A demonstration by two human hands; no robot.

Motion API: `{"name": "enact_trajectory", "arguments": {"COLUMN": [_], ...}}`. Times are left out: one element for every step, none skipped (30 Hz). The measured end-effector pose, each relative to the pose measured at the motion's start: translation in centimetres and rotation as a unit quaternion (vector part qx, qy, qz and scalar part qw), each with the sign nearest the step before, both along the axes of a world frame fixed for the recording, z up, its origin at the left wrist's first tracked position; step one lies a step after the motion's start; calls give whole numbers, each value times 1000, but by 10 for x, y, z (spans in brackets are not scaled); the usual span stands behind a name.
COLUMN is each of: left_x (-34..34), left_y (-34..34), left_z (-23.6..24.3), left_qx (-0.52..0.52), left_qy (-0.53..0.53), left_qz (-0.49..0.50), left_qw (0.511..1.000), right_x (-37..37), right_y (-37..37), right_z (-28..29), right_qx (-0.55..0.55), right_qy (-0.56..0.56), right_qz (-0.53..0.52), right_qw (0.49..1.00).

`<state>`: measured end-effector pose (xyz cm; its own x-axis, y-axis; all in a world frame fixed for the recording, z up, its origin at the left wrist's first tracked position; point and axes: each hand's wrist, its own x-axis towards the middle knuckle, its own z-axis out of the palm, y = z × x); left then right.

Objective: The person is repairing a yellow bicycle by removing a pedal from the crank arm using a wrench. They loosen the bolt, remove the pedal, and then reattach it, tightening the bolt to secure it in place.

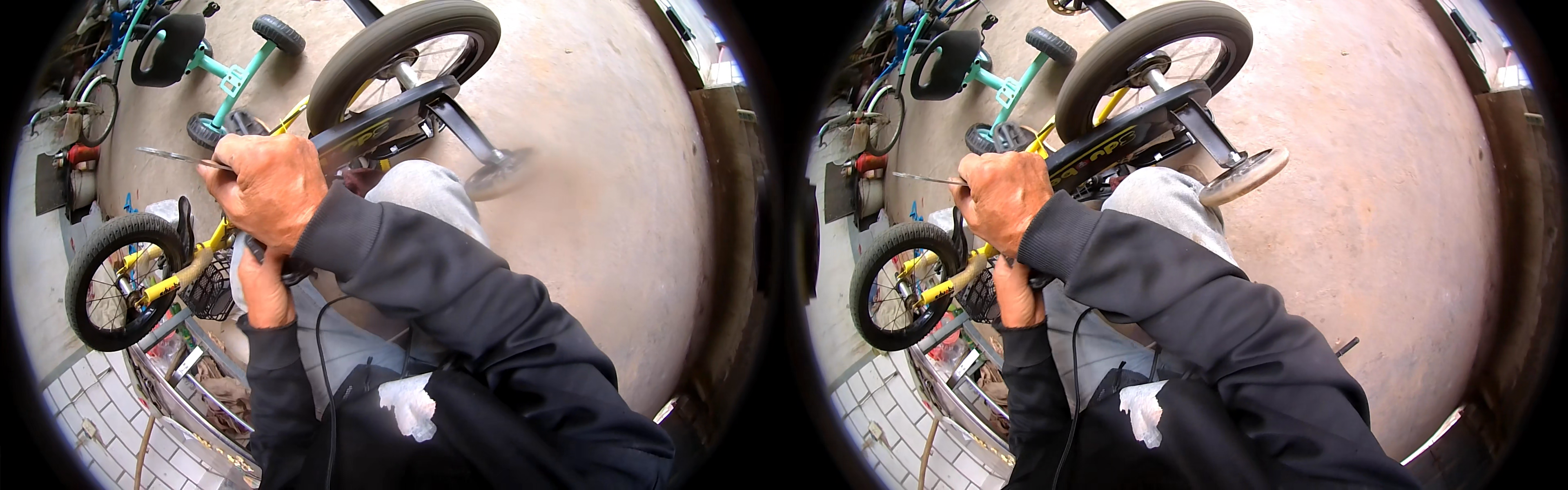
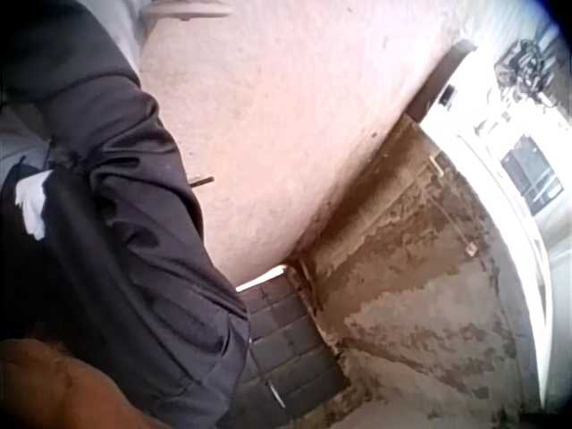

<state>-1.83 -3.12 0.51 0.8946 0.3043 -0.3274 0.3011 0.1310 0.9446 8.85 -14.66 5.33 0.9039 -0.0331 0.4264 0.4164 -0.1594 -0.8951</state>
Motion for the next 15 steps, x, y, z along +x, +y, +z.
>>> {"name": "enact_trajectory", "arguments": {"left_x": [-4, -7, -10, -13, -18, -22, -22, -25, -22, -17, -18, -14, -12, -7, -4], "left_y": [8, 14, 19, 26, 36, 43, 47, 61, 55, 49, 57, 56, 52, 46, 42], "left_z": [6, 12, 16, 14, 10, 3, -9, -25, -33, -41, -62, -74, -83, -90, -94], "left_qx": [-2, -4, 4, 8, 14, 18, 33, 11, 18, 25, 62, 76, 82, 86, 86], "left_qy": [6, 12, 19, 40, 59, 80, 88, 118, 103, 88, 97, 90, 85, 77, 73], "left_qz": [-10, -18, -13, -1, 13, 27, 52, 23, 31, 38, 42, 45, 43, 39, 38], "left_qw": [1000, 1000, 1000, 999, 998, 996, 994, 993, 994, 995, 993, 992, 992, 992, 993], "right_x": [-1, -2, -4, -4, -5, -7, -7, -7, -7, -8, -8, -9, -10, -10, -9], "right_y": [0, 1, 2, 2, 4, 5, 6, 8, 8, 9, 8, 9, 10, 12, 14], "right_z": [0, 0, 0, 0, 0, -1, 0, -1, -3, -3, -3, -3, -6, -7, -9], "right_qx": [-2, -3, -5, -13, -20, -28, -28, -28, -32, -38, -44, -48, -57, -65, -73], "right_qy": [4, 8, 11, 12, 12, 13, 12, 11, 10, 5, 2, -1, 3, 6, 8], "right_qz": [7, 17, 25, 30, 38, 45, 46, 47, 48, 51, 53, 57, 59, 60, 60], "right_qw": [1000, 1000, 1000, 999, 999, 999, 998, 998, 998, 998, 998, 997, 997, 996, 995]}}
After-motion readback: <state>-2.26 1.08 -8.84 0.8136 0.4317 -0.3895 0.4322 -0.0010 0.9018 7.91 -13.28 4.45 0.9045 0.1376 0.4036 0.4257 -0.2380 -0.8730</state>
